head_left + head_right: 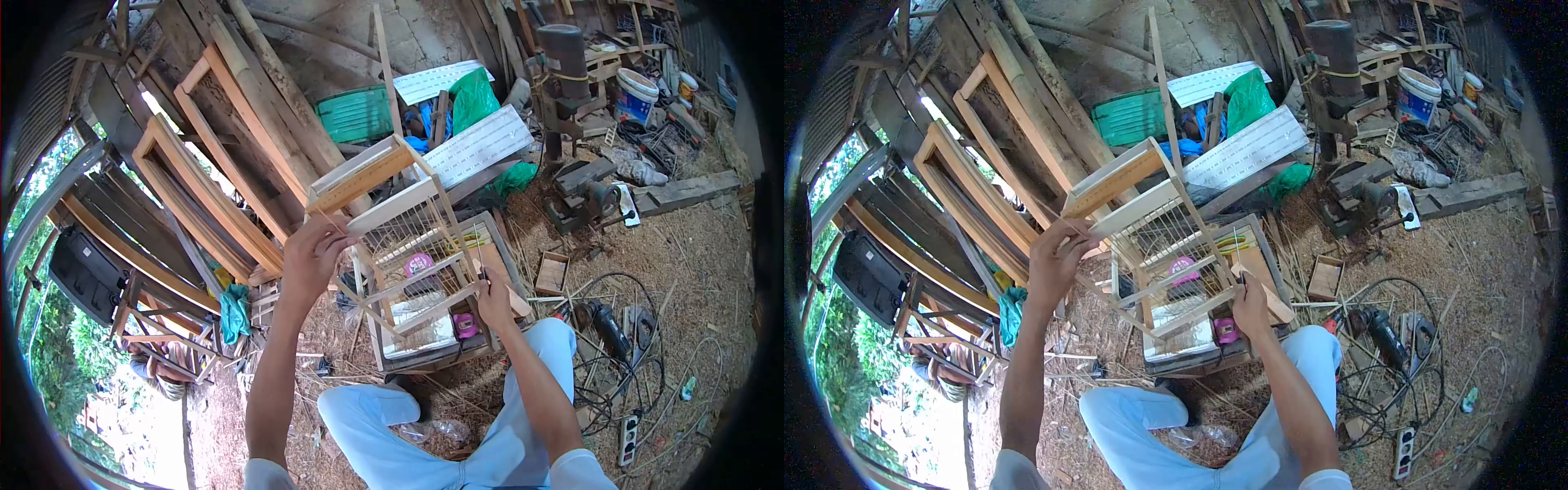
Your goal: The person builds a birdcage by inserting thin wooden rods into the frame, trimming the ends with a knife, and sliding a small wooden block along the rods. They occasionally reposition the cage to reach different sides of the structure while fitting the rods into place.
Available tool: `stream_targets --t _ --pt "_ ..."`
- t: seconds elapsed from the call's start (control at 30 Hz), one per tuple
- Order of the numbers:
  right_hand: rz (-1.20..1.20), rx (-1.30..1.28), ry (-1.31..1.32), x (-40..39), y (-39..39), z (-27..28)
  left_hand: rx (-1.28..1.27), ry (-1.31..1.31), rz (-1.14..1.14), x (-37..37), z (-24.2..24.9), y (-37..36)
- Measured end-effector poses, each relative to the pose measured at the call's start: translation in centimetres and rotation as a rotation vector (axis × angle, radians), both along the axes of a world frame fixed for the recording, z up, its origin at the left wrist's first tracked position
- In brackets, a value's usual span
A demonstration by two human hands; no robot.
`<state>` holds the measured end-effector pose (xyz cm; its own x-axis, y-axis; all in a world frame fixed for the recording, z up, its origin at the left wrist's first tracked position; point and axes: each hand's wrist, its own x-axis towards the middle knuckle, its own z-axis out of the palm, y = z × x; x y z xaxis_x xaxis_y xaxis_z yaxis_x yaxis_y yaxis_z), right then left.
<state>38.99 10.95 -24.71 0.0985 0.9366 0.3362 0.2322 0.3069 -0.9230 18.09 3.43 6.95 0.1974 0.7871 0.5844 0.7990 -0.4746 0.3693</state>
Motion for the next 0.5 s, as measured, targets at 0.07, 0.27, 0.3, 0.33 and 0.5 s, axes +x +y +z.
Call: stream_targets --t 0.07,0.27,0.3,0.33,0.5 --pt "0.027 -0.023 0.035 0.1 0.0 0.3 -0.03 -0.054 0.014 -0.4 -0.2 0.1" --pt "0.082 -0.045 0.033 0.5 -1.4 2.7 -0.116 -0.104 0.046 -0.7 0.6 0.3" --pt "0.118 -0.099 0.036 0.8 -1.7 3.5 -0.142 -0.062 0.058 -0.5 0.9 0.2" --pt "0.122 -0.097 0.03 0.7 -1.6 3.3 -0.14 -0.068 0.061 -0.6 0.8 0.3" --pt "0.08 -0.044 0.033 0.4 -1.4 2.8 -0.074 -0.136 0.028 -0.6 0.0 0.8"
